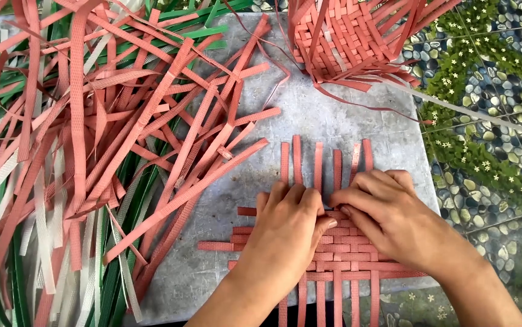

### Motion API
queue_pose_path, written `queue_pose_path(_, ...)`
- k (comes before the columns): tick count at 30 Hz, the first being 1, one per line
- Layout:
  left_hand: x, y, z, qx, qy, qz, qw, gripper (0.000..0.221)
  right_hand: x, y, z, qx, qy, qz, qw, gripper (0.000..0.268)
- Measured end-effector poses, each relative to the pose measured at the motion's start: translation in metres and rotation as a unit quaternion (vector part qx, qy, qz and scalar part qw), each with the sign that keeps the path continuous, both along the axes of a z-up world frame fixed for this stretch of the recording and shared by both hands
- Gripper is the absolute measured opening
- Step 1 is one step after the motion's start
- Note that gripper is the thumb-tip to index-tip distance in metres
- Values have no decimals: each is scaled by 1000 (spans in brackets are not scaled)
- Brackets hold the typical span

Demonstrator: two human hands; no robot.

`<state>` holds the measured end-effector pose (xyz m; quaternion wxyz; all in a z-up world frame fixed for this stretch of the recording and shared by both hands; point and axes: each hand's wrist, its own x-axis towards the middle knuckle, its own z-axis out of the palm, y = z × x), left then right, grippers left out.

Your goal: Weaving a flat mat or basket base using pink plastic strips on a board at floor level.

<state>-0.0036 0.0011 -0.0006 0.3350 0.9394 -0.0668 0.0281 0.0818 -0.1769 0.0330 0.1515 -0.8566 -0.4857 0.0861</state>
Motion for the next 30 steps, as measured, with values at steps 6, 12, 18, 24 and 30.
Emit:
queue_pose_path(6,-1,0,3,-1,10,-3,1000,24,17,-2,8,-57,21,75,995,20)
queue_pose_path(12,-1,5,10,-49,38,4,998,26,32,6,27,-190,147,30,970,45)
queue_pose_path(18,-3,6,14,-68,5,7,998,21,36,-2,16,-115,78,139,980,39)
queue_pose_path(24,-4,0,16,21,20,-7,1000,24,34,34,44,-416,120,28,901,29)
queue_pose_path(30,-9,-6,15,75,-39,15,996,14,33,57,60,-446,151,13,882,31)
